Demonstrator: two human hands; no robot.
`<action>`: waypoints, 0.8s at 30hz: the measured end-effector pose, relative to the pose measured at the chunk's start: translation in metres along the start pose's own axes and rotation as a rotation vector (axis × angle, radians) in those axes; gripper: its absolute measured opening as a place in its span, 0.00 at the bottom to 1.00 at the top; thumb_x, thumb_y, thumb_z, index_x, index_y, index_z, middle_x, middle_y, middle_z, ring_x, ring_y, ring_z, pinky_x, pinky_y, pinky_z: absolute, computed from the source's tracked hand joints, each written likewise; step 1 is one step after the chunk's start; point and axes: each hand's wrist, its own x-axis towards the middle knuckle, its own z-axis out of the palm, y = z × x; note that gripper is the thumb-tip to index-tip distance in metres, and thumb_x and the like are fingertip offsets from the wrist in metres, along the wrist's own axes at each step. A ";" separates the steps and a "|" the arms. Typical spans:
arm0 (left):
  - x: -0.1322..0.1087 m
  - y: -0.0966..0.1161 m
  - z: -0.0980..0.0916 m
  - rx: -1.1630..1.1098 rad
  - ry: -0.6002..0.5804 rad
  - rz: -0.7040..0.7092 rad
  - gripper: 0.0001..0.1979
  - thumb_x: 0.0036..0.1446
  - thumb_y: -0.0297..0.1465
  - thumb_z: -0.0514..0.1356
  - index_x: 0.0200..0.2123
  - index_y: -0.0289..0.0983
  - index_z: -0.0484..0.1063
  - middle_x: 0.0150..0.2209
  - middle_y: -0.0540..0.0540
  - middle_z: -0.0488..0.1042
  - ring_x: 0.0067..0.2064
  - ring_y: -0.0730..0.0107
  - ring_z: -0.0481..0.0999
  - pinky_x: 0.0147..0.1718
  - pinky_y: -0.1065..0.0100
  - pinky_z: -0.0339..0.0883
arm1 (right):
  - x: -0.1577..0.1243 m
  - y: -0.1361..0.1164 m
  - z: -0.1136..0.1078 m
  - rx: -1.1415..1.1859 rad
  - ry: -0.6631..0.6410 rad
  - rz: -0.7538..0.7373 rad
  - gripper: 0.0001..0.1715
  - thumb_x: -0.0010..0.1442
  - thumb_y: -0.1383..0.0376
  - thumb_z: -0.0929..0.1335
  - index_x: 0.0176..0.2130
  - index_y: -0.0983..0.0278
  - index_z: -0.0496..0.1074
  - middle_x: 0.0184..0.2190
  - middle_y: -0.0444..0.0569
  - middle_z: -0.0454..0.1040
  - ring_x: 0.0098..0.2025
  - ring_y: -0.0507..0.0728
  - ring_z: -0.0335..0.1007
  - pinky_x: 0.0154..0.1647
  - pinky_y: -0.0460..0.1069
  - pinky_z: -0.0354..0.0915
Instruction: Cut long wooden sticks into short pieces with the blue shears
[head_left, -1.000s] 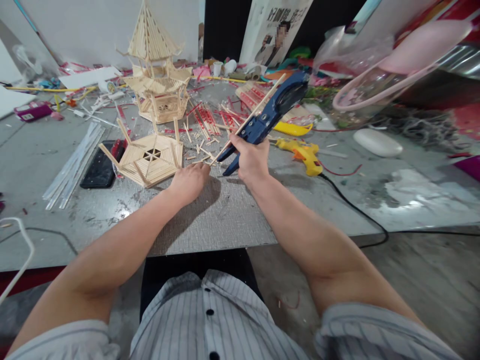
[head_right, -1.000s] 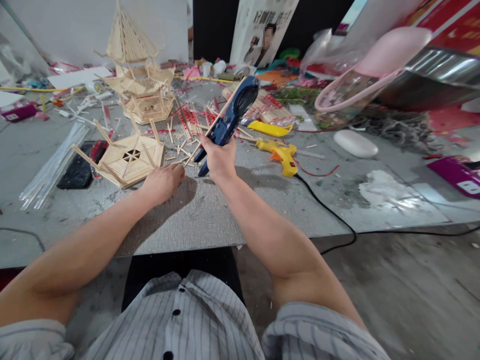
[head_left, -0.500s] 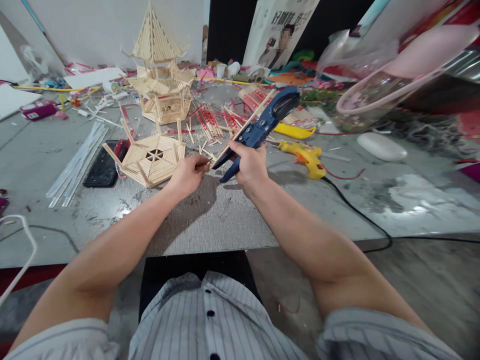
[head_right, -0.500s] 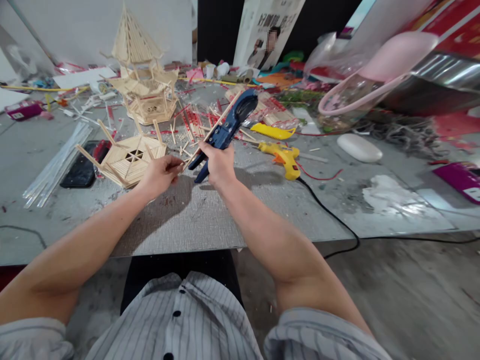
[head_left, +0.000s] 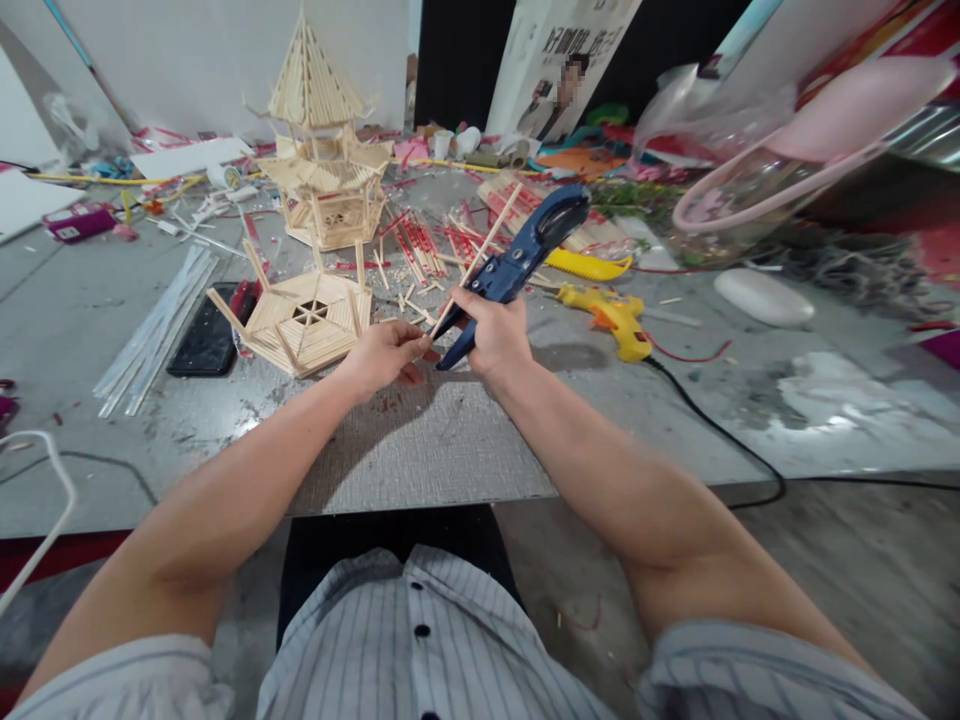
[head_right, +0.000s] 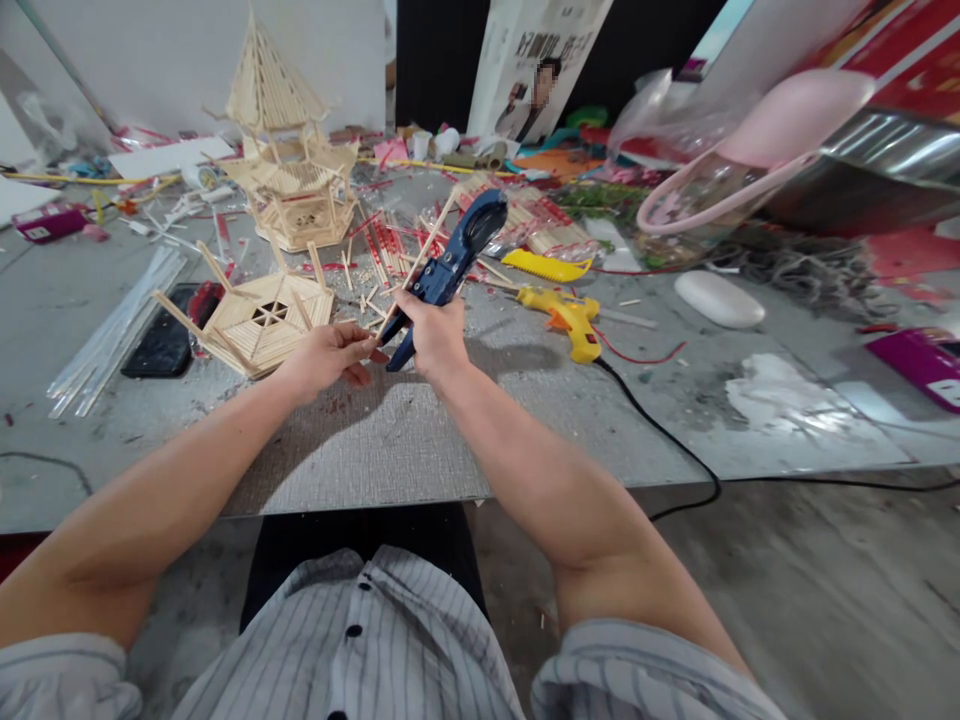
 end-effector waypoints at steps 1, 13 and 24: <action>0.000 0.000 -0.001 -0.002 -0.015 -0.014 0.04 0.57 0.28 0.54 0.30 0.34 0.66 0.32 0.46 0.77 0.18 0.81 0.70 0.20 0.73 0.66 | 0.000 0.001 0.000 -0.001 -0.007 0.000 0.10 0.42 0.68 0.70 0.25 0.63 0.63 0.18 0.38 0.65 0.20 0.48 0.65 0.23 0.47 0.66; -0.003 0.005 -0.003 -0.025 -0.011 -0.060 0.06 0.56 0.26 0.56 0.27 0.34 0.65 0.20 0.53 0.71 0.16 0.82 0.67 0.18 0.75 0.61 | -0.003 0.001 0.002 -0.014 -0.027 -0.029 0.12 0.40 0.66 0.71 0.27 0.63 0.64 0.18 0.37 0.65 0.20 0.48 0.64 0.24 0.47 0.66; -0.002 0.003 -0.003 -0.126 -0.024 -0.075 0.05 0.56 0.26 0.55 0.28 0.34 0.67 0.25 0.50 0.74 0.20 0.81 0.72 0.22 0.75 0.65 | -0.005 0.004 0.003 -0.035 -0.052 -0.065 0.12 0.40 0.65 0.71 0.26 0.63 0.65 0.19 0.38 0.66 0.20 0.48 0.64 0.23 0.46 0.65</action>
